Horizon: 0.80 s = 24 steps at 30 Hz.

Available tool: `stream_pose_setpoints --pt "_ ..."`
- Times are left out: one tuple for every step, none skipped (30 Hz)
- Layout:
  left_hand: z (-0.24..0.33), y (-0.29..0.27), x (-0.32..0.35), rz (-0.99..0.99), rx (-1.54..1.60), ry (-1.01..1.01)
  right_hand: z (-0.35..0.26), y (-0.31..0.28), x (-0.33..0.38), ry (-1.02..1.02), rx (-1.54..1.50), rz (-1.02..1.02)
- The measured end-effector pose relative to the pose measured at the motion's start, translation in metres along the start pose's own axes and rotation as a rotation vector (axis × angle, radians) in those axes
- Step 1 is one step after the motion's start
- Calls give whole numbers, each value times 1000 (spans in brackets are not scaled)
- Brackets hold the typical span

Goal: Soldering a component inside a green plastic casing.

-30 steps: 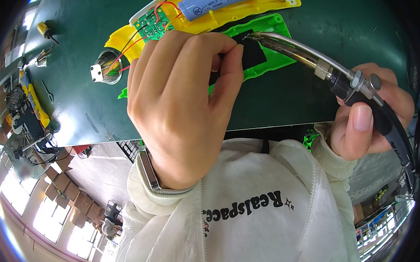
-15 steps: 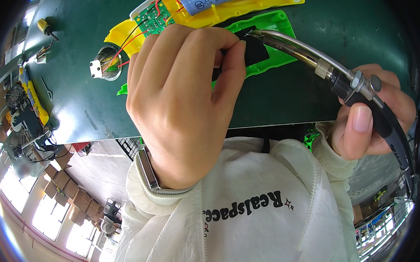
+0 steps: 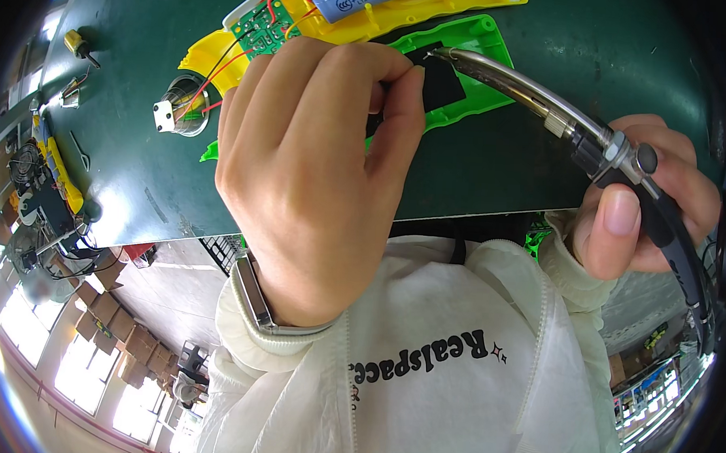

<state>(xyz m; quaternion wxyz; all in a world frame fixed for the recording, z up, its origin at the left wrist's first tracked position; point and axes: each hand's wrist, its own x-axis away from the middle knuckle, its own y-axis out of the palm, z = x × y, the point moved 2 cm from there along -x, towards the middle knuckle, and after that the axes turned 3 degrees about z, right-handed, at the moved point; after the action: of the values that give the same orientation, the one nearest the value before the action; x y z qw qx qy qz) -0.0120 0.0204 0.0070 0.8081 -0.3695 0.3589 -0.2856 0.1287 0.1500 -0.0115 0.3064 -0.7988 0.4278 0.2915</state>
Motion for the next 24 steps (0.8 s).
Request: stream_pose_setpoints --pt "0 0 0 -5 10 -8 0 0 0 -11 16 4" --pt "0 0 0 0 1 -2 -1 0 0 11 9 3" --pt "0 0 0 2 3 -3 -2 0 0 32 2 2" --pt "0 0 0 5 5 -3 -2 0 1 42 -5 -8" --pt "1 0 0 4 1 -3 -2 0 0 37 -15 -13" --pt "1 0 0 4 -2 -3 -1 0 0 20 -24 -26" --pt "1 0 0 3 -5 -4 -1 0 0 4 -34 -40" --pt "1 0 0 4 -8 -5 -1 0 0 18 -28 -34" --pt "1 0 0 4 -12 -6 -1 0 0 32 -22 -28" --pt "1 0 0 4 -16 -7 -2 0 0 31 -11 -30" --pt "1 0 0 4 -16 -6 -1 0 0 22 -7 -14" --pt "1 0 0 3 -15 -5 0 0 0 -2 1 -7" --pt "1 0 0 3 -15 -5 0 0 0 -25 9 -6" --pt "1 0 0 3 -18 -5 0 0 -1 -21 8 -9" --pt "1 0 -1 3 -21 -5 0 -1 -1 -16 6 -19" --pt "1 0 -1 3 -24 -5 0 -1 -1 -12 5 -29" --pt "1 0 -1 3 -25 -5 -1 0 0 -9 1 -23" --pt "1 0 -1 2 -27 -6 -1 0 0 -6 -2 -17" --pt "1 0 -1 -2 -18 -14 -1 0 1 0 -15 -15" --pt "1 0 -1 0 -30 -7 -1 0 1 -10 -4 -14" --pt "1 0 -1 -1 -31 -7 -1 0 0 -17 -2 -17" --pt "1 0 -1 -3 -33 -8 0 0 0 -17 -14 -28" --pt "1 0 -1 -3 -31 -5 0 0 -1 -39 11 -24" --pt "1 0 -1 -3 -29 -2 0 -2 -2 -55 23 -29"
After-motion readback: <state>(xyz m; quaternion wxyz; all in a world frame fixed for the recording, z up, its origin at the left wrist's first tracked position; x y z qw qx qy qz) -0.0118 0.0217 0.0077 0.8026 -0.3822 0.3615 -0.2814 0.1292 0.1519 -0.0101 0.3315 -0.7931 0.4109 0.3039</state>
